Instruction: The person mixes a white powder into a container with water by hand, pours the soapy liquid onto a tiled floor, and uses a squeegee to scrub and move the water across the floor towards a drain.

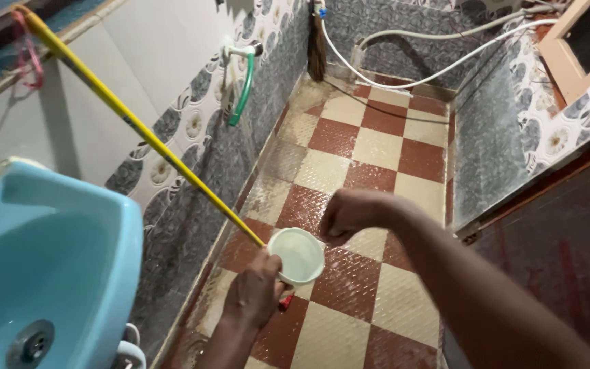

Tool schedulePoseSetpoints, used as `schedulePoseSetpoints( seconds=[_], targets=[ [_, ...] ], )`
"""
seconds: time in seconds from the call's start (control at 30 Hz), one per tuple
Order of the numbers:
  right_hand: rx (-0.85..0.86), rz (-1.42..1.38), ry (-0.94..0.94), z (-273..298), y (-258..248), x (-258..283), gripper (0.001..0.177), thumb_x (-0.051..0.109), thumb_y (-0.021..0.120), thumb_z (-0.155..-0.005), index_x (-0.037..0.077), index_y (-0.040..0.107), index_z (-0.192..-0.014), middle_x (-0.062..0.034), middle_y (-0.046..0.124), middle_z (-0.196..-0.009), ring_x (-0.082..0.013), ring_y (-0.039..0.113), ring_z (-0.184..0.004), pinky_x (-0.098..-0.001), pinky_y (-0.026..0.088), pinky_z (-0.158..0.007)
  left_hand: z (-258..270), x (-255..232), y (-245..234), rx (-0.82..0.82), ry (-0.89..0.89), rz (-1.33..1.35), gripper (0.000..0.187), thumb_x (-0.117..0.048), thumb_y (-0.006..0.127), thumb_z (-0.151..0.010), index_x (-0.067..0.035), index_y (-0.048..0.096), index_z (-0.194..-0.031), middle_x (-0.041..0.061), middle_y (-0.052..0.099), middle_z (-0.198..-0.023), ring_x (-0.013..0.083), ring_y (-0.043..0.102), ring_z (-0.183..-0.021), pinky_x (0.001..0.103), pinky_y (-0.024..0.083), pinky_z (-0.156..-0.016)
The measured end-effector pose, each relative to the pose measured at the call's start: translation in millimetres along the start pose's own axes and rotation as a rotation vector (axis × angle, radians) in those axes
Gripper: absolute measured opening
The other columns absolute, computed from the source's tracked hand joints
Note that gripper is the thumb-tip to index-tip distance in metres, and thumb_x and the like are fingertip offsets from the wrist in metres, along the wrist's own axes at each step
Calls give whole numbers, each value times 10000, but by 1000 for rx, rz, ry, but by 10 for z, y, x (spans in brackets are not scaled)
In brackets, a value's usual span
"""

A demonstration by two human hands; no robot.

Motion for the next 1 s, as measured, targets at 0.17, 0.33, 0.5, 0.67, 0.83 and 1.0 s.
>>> schedulePoseSetpoints(
  seconds=[0.17,0.33,0.5,0.67,0.83,1.0],
  targets=[
    [162,285,-231,-682,1099,566,314,46,656,-799,108,795,-1073,-106,792,-892,-168,682,-741,-349,548,-643,217,-4,-239,7,55,1,363,-30,814,-735,-67,613,-1034,160,609,-1198,404,690,-997,476,589,-838],
    [186,57,-22,-1088,1817,586,201,108,601,-884,60,735,-1026,-129,745,-851,-203,679,-701,-354,561,-608,484,131,-619,-172,169,126,330,-36,801,-735,-35,581,-981,205,614,-1152,454,651,-1016,525,557,-810],
    [401,-615,171,-1169,2219,858,204,170,546,-969,12,674,-978,-153,698,-811,-238,677,-660,-359,575,-572,646,810,-498,-96,-35,74,244,-58,692,-864,-35,594,-1086,230,649,-1139,409,697,-960,479,580,-790],
    [379,-909,51,-1686,1937,1359,329,292,523,-1015,84,595,-771,-39,541,-569,-147,520,-426,-297,416,-370,1045,1692,-146,-51,-314,118,193,-125,589,-1004,-47,583,-1180,197,678,-1138,336,725,-992,435,593,-841],
    [311,-854,-60,-1951,1827,1803,313,310,594,-934,144,607,-670,16,503,-487,-120,467,-370,-292,363,-342,1364,2453,-45,-333,-465,161,299,-204,579,-995,-40,568,-1244,196,665,-1202,331,701,-1055,439,583,-885],
    [199,-14,-258,-1996,1831,1571,192,270,708,-803,162,665,-650,4,549,-533,-164,511,-452,-332,416,-445,1616,2535,-64,-501,-432,181,408,-282,569,-985,-34,554,-1308,194,651,-1265,325,677,-1118,443,572,-928]
  ],
)
Point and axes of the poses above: each hand's wrist, its own z-axis away from the middle knuckle, its own y-axis out of the palm, x = y × z, the point moved 10 cm from there along -z, towards the middle knuckle
